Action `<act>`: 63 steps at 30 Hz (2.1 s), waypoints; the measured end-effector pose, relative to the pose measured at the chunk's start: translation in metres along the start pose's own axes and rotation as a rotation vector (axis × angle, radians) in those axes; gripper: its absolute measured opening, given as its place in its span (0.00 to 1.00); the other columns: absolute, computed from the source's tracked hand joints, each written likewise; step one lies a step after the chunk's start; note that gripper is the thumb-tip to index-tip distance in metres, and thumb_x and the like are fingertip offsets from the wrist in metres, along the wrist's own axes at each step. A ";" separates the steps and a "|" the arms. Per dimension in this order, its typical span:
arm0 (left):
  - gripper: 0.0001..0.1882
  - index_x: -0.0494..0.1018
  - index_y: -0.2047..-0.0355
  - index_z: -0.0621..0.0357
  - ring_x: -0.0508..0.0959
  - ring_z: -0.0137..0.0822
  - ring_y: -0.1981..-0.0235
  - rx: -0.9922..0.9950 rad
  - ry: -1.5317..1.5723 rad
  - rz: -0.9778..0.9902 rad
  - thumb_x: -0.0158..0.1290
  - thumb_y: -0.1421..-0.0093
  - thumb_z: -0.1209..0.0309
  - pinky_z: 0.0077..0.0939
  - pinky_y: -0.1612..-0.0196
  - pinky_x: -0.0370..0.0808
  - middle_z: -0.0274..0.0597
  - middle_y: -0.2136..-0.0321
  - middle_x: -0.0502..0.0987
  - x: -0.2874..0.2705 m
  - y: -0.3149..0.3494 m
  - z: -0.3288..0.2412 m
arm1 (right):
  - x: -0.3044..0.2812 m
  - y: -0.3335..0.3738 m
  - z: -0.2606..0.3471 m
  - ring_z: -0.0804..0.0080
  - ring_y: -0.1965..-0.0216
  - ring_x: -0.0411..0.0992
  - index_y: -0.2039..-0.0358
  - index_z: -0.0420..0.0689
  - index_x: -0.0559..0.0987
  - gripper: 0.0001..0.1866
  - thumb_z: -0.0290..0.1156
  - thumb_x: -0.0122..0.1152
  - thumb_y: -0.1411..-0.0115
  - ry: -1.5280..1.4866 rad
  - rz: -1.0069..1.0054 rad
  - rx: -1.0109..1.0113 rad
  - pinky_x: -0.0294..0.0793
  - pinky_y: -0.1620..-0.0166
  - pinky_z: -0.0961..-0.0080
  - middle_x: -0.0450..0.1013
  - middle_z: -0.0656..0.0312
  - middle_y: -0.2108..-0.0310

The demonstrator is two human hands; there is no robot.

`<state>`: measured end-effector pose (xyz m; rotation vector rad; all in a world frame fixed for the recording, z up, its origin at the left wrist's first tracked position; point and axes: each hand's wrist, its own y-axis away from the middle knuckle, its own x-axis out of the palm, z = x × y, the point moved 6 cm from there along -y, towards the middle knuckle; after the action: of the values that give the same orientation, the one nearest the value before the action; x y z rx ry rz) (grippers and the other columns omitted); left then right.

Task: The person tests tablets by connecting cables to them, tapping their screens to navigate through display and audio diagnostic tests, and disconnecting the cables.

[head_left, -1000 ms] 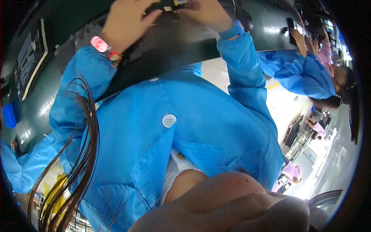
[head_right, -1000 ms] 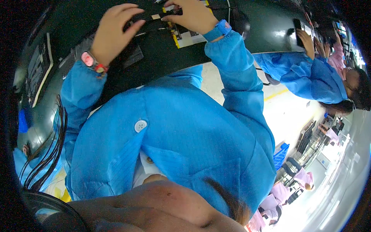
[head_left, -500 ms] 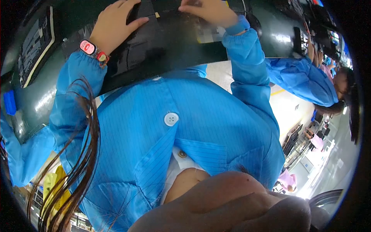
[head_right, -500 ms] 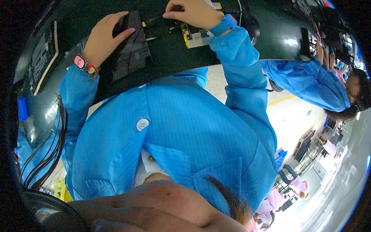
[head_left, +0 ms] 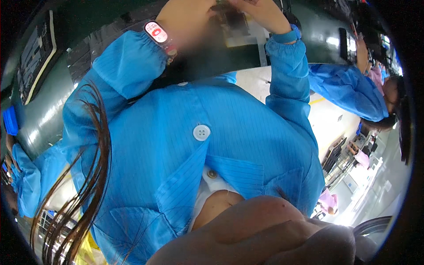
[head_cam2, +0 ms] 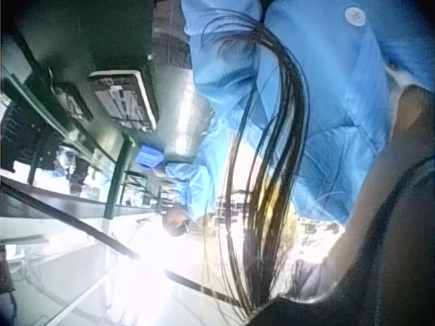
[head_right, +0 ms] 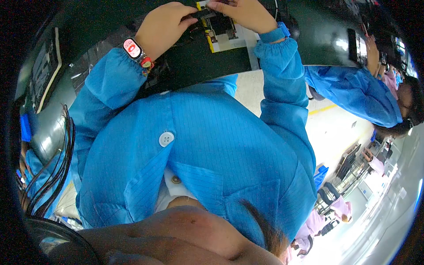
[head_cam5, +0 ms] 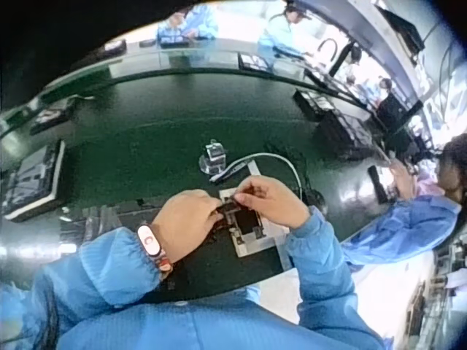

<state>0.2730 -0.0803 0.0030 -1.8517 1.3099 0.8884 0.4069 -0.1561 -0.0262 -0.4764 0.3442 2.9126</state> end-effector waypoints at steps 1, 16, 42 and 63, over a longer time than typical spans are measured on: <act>0.09 0.74 0.75 0.63 0.74 0.50 0.67 0.001 0.001 0.007 0.50 0.47 0.68 0.41 0.62 0.69 0.52 0.74 0.74 0.001 0.001 0.000 | -0.001 0.001 0.004 0.83 0.70 0.68 0.63 0.40 0.74 0.08 0.31 0.55 0.40 -0.012 -0.036 -0.033 0.68 0.67 0.85 0.71 0.66 0.71; 0.08 0.77 0.74 0.62 0.74 0.49 0.68 0.021 -0.062 0.020 0.50 0.51 0.73 0.39 0.62 0.70 0.52 0.75 0.74 0.026 -0.010 0.002 | -0.021 0.003 -0.010 0.82 0.70 0.68 0.64 0.40 0.77 0.07 0.28 0.57 0.43 0.198 -0.230 -0.149 0.68 0.67 0.84 0.73 0.66 0.68; 0.08 0.77 0.74 0.62 0.74 0.48 0.68 0.041 -0.069 -0.004 0.50 0.51 0.73 0.39 0.62 0.70 0.51 0.75 0.75 0.023 -0.010 0.002 | -0.019 0.002 -0.011 0.80 0.67 0.69 0.65 0.40 0.77 0.06 0.27 0.57 0.43 0.132 -0.216 -0.099 0.70 0.64 0.82 0.73 0.64 0.65; 0.10 0.75 0.74 0.64 0.72 0.49 0.69 -0.074 0.026 0.012 0.52 0.50 0.67 0.39 0.63 0.68 0.52 0.74 0.73 0.010 -0.017 -0.004 | 0.009 0.033 0.020 0.56 0.67 0.69 0.76 0.39 0.76 0.09 0.29 0.63 0.56 0.579 -0.495 -0.240 0.67 0.62 0.65 0.72 0.54 0.73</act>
<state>0.2922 -0.0844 -0.0002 -1.9199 1.3206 0.9335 0.3860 -0.1814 -0.0040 -1.2445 -0.0605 2.2934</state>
